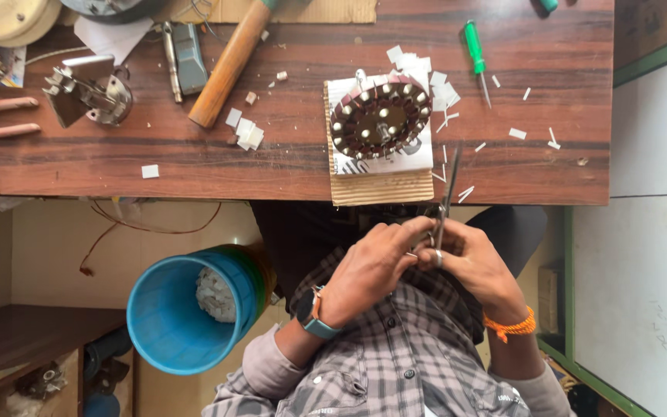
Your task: The person works on a motor armature at a workbench, fitting small white wedge pieces into the slots around the rotor and using a green-handled screwdriver to press and adjust them. They rotate the armature to reach different sections, then pick up scissors and cut small strips from a sheet of material.
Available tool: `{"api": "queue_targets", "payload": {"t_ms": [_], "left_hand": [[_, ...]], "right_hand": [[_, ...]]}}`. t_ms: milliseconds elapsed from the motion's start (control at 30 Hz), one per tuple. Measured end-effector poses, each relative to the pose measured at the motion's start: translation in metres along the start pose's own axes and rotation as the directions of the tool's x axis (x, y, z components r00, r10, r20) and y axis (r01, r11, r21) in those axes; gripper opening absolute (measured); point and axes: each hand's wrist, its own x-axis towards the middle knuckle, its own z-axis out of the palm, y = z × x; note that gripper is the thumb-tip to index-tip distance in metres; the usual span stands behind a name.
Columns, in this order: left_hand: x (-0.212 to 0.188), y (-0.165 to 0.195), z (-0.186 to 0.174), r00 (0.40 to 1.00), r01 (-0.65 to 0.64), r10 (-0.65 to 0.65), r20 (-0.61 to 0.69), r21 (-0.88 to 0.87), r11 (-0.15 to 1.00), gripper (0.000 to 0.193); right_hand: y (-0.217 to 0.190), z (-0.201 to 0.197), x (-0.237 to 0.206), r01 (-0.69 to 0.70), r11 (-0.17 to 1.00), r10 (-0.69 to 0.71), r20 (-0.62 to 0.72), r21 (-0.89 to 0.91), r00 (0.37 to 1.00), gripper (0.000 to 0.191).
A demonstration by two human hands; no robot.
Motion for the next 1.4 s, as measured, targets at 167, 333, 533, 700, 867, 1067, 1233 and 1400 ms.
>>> {"api": "queue_targets", "payload": {"t_ms": [167, 333, 533, 700, 867, 1067, 1233, 1400], "left_hand": [[-0.001, -0.003, 0.012, 0.954, -0.271, 0.285, -0.096, 0.143, 0.952, 0.051], [-0.003, -0.028, 0.032, 0.967, 0.184, -0.252, 0.014, -0.723, 0.665, 0.031], [0.002, -0.044, 0.035, 0.931, 0.225, -0.363, 0.042, -0.849, 0.478, 0.012], [0.006, -0.024, 0.006, 0.950, -0.028, -0.075, -0.302, -0.325, 0.945, 0.007], [0.012, -0.012, -0.007, 0.948, 0.007, -0.059, -0.311, -0.165, 0.986, 0.005], [0.015, -0.005, -0.007, 0.954, 0.002, -0.089, -0.285, -0.291, 0.957, 0.006], [0.014, -0.001, -0.012, 0.922, -0.168, 0.207, -0.326, 0.143, 0.975, 0.011], [0.013, -0.008, -0.011, 0.925, -0.137, 0.173, -0.339, 0.129, 0.982, 0.020]], "right_hand": [[-0.001, -0.004, -0.012, 0.027, 0.999, -0.024, -0.079, 0.037, 0.997, 0.044], [-0.003, 0.004, -0.018, 0.171, 0.983, -0.181, -0.179, -0.072, 0.967, 0.041], [0.007, 0.032, 0.001, 0.359, 0.928, -0.373, -0.227, -0.098, 0.900, 0.026], [0.007, 0.042, 0.018, 0.392, 0.917, -0.372, -0.202, 0.068, 0.906, 0.030], [0.004, 0.040, 0.028, 0.328, 0.925, -0.289, -0.206, 0.193, 0.935, 0.034], [0.004, 0.043, 0.030, 0.335, 0.919, -0.294, -0.205, 0.206, 0.934, 0.041], [0.002, 0.050, 0.036, 0.367, 0.888, -0.314, -0.219, 0.275, 0.924, 0.043], [-0.003, 0.053, 0.043, 0.381, 0.867, -0.298, -0.280, 0.321, 0.913, 0.036]]}}
